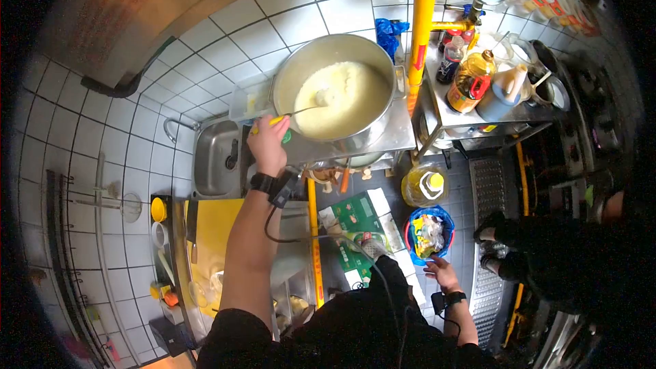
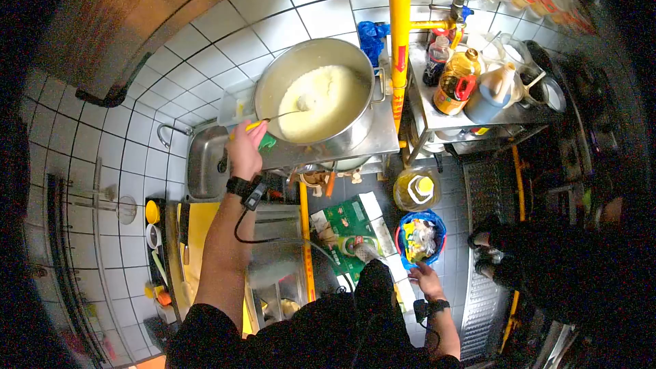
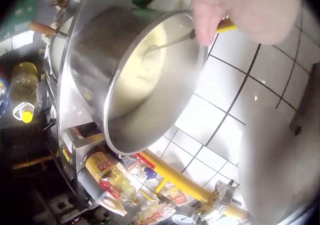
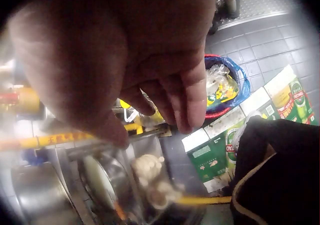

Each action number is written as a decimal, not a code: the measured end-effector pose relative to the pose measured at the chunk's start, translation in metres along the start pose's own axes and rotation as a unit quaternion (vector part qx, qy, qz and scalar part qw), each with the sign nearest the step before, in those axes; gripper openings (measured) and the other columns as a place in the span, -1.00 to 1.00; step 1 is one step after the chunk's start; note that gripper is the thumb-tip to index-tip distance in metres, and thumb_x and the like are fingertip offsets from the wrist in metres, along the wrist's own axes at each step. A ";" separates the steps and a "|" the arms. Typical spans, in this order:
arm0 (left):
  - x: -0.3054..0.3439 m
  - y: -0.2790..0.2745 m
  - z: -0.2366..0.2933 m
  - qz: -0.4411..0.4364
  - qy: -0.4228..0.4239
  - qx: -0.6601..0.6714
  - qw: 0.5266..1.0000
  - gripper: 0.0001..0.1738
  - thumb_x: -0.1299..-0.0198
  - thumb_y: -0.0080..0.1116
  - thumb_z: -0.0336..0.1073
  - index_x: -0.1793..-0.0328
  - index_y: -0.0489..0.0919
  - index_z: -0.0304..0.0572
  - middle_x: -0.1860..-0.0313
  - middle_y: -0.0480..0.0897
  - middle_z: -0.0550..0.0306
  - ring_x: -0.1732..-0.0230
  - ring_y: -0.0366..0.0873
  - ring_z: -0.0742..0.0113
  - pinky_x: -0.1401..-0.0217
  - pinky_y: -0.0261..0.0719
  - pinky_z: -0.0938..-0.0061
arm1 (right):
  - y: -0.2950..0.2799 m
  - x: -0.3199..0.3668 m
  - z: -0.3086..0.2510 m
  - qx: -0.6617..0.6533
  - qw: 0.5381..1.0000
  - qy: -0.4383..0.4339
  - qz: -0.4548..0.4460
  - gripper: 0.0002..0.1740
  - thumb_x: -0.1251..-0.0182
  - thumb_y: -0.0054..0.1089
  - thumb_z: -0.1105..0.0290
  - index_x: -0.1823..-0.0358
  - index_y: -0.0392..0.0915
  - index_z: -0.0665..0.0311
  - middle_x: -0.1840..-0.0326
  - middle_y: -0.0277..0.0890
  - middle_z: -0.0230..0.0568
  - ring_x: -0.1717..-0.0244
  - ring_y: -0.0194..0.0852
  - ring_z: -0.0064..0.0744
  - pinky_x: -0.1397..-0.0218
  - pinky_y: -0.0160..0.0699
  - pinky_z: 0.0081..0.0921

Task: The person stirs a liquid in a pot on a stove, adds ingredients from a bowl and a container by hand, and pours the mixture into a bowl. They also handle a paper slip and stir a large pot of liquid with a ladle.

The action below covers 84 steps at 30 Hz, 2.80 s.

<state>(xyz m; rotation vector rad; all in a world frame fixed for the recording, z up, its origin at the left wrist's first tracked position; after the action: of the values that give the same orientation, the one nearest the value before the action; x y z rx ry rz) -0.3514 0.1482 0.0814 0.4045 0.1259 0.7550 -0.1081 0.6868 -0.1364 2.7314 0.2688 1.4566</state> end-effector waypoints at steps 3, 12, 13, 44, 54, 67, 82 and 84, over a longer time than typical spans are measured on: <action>0.001 0.002 -0.001 0.040 -0.036 -0.033 0.998 -0.63 -0.41 0.03 -0.33 -0.12 0.42 -0.62 0.00 0.59 -0.36 -0.01 0.71 -0.16 -0.15 0.74 0.22 | 0.003 -0.005 -0.003 0.013 1.000 -0.003 -0.011 -0.42 -0.44 0.18 0.43 -0.43 0.29 0.44 -0.16 0.57 -0.03 -0.01 0.69 -0.19 0.01 0.74 -0.34; 0.053 -0.004 0.054 0.018 0.019 0.053 0.998 -0.71 -0.39 0.06 -0.34 -0.01 0.43 -0.53 0.06 0.62 -0.34 -0.03 0.70 -0.19 -0.22 0.69 0.11 | 0.014 -0.035 -0.036 0.098 0.990 -0.046 -0.086 -0.43 -0.45 0.11 0.41 -0.44 0.26 0.40 -0.08 0.58 -0.10 -0.02 0.67 -0.24 -0.10 0.69 -0.34; 0.066 -0.012 0.069 0.028 0.029 0.076 0.996 -0.70 -0.39 0.09 -0.31 0.01 0.43 -0.51 0.07 0.62 -0.32 -0.06 0.68 -0.20 -0.28 0.65 0.08 | 0.021 -0.037 -0.046 0.130 0.985 -0.042 -0.106 -0.43 -0.45 0.11 0.41 -0.44 0.26 0.40 -0.08 0.58 -0.10 -0.02 0.67 -0.24 -0.10 0.69 -0.34; 0.777 -0.532 0.164 0.518 0.030 -0.655 0.550 -0.78 -0.16 0.24 -0.44 0.05 0.59 -0.29 0.12 0.66 -0.14 0.12 0.65 -0.16 0.09 0.65 0.12 | 0.504 0.036 0.064 0.613 0.602 -0.090 -0.503 -0.38 -0.47 0.20 0.15 -0.42 0.33 0.33 -0.10 0.57 -0.16 0.04 0.65 -0.31 0.02 0.67 -0.40; 0.776 -0.563 0.188 0.405 -0.047 -0.708 0.577 -0.94 -0.16 0.09 -0.42 0.27 0.54 -0.22 0.31 0.59 -0.10 0.25 0.64 -0.10 0.20 0.64 0.12 | 0.547 0.120 0.065 0.569 0.643 -0.120 -0.497 -0.48 -0.54 0.12 0.21 -0.39 0.38 0.33 -0.22 0.54 -0.15 -0.09 0.60 -0.32 -0.08 0.63 -0.42; 0.737 -0.523 0.213 0.471 -0.117 -0.668 0.564 -0.98 -0.12 0.14 -0.49 0.31 0.54 -0.26 0.34 0.58 -0.17 0.28 0.60 -0.24 0.22 0.58 -0.01 | 0.689 0.165 0.054 0.511 0.554 -0.258 -0.604 -0.59 -0.51 0.17 0.26 -0.25 0.49 0.35 -0.07 0.61 -0.28 0.03 0.62 -0.49 0.08 0.52 -0.57; 0.716 -0.508 0.201 0.557 -0.061 -0.621 0.548 -0.82 -0.17 0.05 -0.50 0.10 0.52 -0.17 0.25 0.54 -0.15 0.26 0.57 -0.24 0.24 0.56 0.01 | 0.940 0.187 0.086 0.491 0.253 -0.676 -0.488 -0.33 -0.32 0.29 0.04 -0.31 0.44 0.35 -0.30 0.47 0.19 -0.26 0.46 0.12 -0.33 0.43 -0.09; 0.723 -0.521 0.176 0.555 -0.113 -0.626 0.536 -0.79 -0.17 0.03 -0.49 0.05 0.48 -0.21 0.23 0.56 -0.14 0.25 0.60 -0.20 0.24 0.62 0.05 | 0.974 0.188 0.098 0.493 0.218 -0.700 -0.468 -0.25 -0.31 0.29 0.00 -0.36 0.38 0.40 -0.32 0.44 0.24 -0.34 0.38 0.17 -0.39 0.38 -0.10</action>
<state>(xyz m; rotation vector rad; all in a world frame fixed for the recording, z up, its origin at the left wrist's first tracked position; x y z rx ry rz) 0.5512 0.2497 0.0572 -0.9750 -1.0245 1.8007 0.2079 -0.2357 0.0719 1.6981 2.2620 -1.9624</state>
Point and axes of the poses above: each hand's wrist, its own x-axis away from the middle knuckle, its own y-axis out of the palm, z = x × y, the point moved 1 cm from there along -x, towards the middle knuckle
